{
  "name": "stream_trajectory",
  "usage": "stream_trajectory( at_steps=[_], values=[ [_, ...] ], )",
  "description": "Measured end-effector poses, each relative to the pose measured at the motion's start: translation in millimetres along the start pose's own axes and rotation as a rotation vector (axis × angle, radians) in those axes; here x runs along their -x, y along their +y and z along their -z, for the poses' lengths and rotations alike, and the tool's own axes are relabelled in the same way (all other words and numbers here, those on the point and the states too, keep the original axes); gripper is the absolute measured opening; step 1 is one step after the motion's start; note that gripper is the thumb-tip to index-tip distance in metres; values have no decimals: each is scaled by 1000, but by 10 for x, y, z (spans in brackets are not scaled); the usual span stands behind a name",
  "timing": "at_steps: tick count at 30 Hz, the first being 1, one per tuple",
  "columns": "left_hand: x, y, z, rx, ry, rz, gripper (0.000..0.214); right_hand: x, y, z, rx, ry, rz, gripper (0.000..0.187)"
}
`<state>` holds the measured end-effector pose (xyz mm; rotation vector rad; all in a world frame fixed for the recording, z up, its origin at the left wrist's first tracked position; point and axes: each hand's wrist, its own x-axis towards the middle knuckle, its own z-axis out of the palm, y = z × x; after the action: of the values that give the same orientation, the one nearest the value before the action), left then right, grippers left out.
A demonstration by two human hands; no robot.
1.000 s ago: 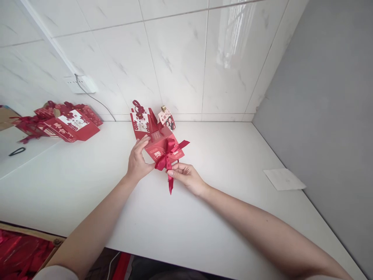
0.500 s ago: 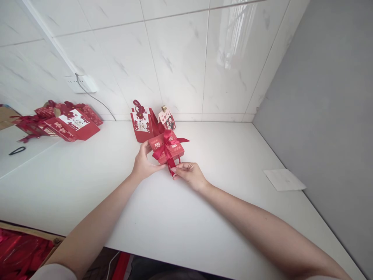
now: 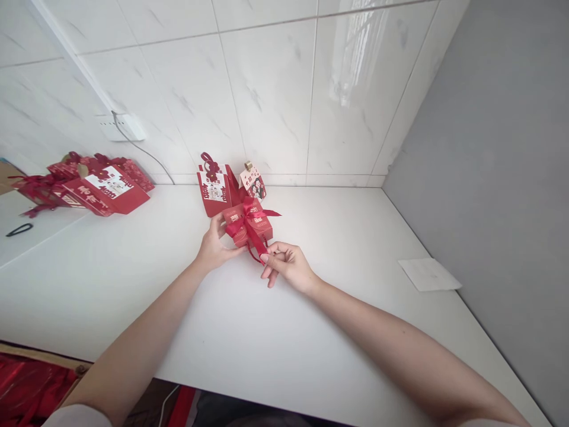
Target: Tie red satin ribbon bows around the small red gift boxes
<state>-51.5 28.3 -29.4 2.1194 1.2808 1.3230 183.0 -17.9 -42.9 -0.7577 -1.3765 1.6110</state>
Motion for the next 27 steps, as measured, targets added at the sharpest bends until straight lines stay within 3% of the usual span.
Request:
stream_trajectory(
  at_steps=[8,16,23,25,27],
  values=[
    [-41,-76,145,17,-62,-48,89,124,-46,-92,46,-10,128,33],
    [-47,-50,157,76,-112,-67,94,-12,155,0,187,11,-96,34],
    [-79,-37,266,132,-246,-39,91,-76,166,160,221,355,110,27],
    [-85,4,295,173,-305,-10,93,-87,154,215,259,349,189,35],
    [-82,43,310,242,-365,30,94,-93,146,251,306,229,255,52]
  ],
)
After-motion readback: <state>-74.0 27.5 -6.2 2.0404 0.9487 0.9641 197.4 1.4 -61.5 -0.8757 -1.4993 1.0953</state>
